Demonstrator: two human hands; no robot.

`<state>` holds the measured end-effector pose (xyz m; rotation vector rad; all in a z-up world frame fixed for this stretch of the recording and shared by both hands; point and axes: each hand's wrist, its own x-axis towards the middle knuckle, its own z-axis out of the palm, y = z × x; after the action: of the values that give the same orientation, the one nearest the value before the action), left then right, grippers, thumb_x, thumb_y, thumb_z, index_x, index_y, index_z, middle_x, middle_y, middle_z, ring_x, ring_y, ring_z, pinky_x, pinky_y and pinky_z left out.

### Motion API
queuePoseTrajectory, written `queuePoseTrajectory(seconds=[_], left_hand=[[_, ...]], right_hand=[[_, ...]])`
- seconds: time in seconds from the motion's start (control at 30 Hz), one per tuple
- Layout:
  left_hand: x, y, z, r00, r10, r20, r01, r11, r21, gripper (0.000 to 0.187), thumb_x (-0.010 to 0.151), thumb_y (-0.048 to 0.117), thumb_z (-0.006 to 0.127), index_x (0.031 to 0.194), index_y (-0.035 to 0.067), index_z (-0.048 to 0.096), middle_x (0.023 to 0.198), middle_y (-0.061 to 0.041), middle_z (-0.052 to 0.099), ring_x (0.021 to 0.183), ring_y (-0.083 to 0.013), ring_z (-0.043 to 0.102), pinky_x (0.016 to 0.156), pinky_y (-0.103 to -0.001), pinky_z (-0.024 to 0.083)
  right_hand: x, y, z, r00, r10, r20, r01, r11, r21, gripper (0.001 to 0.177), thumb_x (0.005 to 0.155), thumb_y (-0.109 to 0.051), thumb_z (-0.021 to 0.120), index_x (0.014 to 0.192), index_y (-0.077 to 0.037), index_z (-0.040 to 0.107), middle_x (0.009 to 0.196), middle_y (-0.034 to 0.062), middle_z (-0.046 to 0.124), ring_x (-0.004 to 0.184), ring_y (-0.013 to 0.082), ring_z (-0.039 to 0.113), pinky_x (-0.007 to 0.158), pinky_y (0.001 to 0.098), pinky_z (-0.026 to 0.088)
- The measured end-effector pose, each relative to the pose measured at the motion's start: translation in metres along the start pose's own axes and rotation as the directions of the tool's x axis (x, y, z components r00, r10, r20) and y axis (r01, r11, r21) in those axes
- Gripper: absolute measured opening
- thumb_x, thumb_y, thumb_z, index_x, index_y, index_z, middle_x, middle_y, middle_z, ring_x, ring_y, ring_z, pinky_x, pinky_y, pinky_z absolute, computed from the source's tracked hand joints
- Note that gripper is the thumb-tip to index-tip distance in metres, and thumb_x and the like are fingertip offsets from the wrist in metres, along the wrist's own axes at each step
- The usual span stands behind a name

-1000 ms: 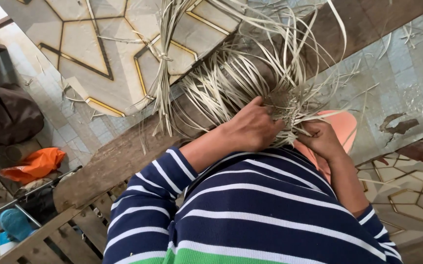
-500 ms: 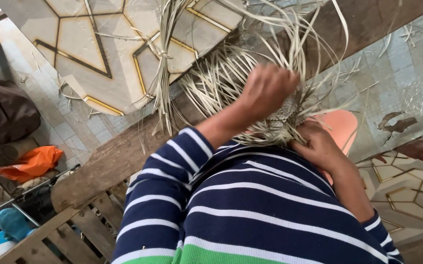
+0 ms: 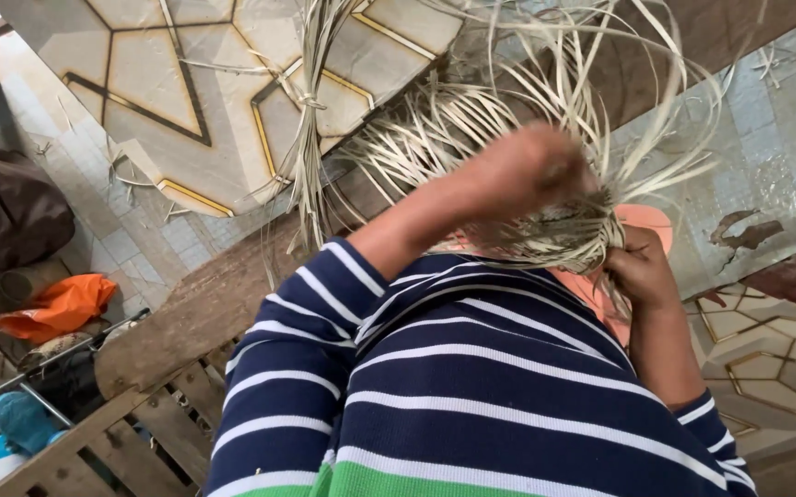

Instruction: Weaving thin palm strips together to form a structured pattern.

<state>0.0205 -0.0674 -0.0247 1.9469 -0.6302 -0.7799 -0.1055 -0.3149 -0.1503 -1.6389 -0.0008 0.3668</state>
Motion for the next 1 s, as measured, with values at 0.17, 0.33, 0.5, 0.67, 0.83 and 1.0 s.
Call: queuePoseTrajectory(seconds=[0.17, 0.33, 0.5, 0.67, 0.83, 1.0], left_hand=[[-0.011, -0.016, 0.050, 0.964, 0.256, 0.069, -0.255, 0.824, 0.506, 0.064, 0.077, 0.068, 0.024, 0.096, 0.023, 0.065, 0.101, -0.004, 0.061, 0.105, -0.0268, 0.050, 0.095, -0.055, 0.030], [-0.042, -0.030, 0.080, 0.900, 0.436, -0.014, -0.363, 0.767, 0.529, 0.060, 0.062, 0.064, 0.058, 0.099, 0.017, 0.055, 0.080, -0.007, 0.063, 0.083, -0.0257, 0.061, 0.096, -0.059, 0.028], [-0.053, -0.047, 0.091, 0.812, 0.561, -0.164, -0.388, 0.726, 0.567, 0.026, 0.084, 0.019, 0.052, 0.109, 0.020, 0.047, 0.074, -0.006, 0.061, 0.065, -0.0277, 0.061, 0.072, -0.043, 0.044], [-0.059, -0.044, 0.092, 0.791, 0.594, -0.147, -0.398, 0.682, 0.614, 0.024, 0.084, 0.017, 0.049, 0.107, 0.022, 0.051, 0.077, -0.003, 0.061, 0.065, -0.0253, 0.062, 0.062, -0.038, 0.047], [-0.061, -0.041, 0.087, 0.786, 0.605, -0.130, -0.421, 0.677, 0.604, 0.020, 0.084, 0.018, 0.053, 0.104, 0.021, 0.052, 0.077, -0.005, 0.060, 0.068, -0.0275, 0.062, 0.062, -0.041, 0.048], [-0.065, -0.036, 0.068, 0.782, 0.610, -0.127, -0.430, 0.676, 0.598, 0.022, 0.083, 0.029, 0.057, 0.105, 0.023, 0.055, 0.085, -0.005, 0.062, 0.080, -0.0279, 0.059, 0.074, -0.043, 0.046]], right_hand=[[-0.011, 0.049, -0.016, 0.992, -0.015, -0.127, 0.026, 0.996, 0.086, 0.005, 0.066, 0.004, 0.054, 0.062, 0.002, 0.051, 0.064, 0.0077, 0.049, 0.071, 0.0155, 0.049, 0.065, 0.0332, 0.044], [-0.015, 0.065, -0.023, 0.980, 0.050, -0.192, -0.009, 0.978, 0.207, 0.004, 0.068, 0.002, 0.054, 0.069, 0.005, 0.054, 0.070, 0.0153, 0.053, 0.074, 0.0204, 0.054, 0.068, 0.0384, 0.046], [-0.007, 0.061, -0.017, 0.984, -0.062, -0.169, 0.113, 0.942, 0.316, 0.009, 0.068, -0.002, 0.058, 0.065, 0.006, 0.054, 0.066, 0.0189, 0.054, 0.071, 0.0216, 0.057, 0.067, 0.0391, 0.048], [-0.008, 0.078, -0.030, 0.989, -0.098, -0.108, 0.131, 0.925, 0.357, 0.010, 0.071, -0.002, 0.059, 0.064, 0.004, 0.055, 0.070, 0.0171, 0.058, 0.085, 0.0344, 0.059, 0.071, 0.0374, 0.049], [-0.013, 0.097, -0.038, 0.986, -0.101, -0.133, 0.148, 0.895, 0.421, 0.006, 0.067, -0.002, 0.059, 0.066, 0.005, 0.058, 0.070, 0.0206, 0.058, 0.082, 0.0352, 0.062, 0.078, 0.0424, 0.049], [-0.016, 0.109, -0.046, 0.981, -0.115, -0.154, 0.171, 0.885, 0.432, 0.010, 0.063, 0.002, 0.059, 0.072, 0.006, 0.060, 0.077, 0.0241, 0.059, 0.088, 0.0410, 0.061, 0.081, 0.0503, 0.048]])
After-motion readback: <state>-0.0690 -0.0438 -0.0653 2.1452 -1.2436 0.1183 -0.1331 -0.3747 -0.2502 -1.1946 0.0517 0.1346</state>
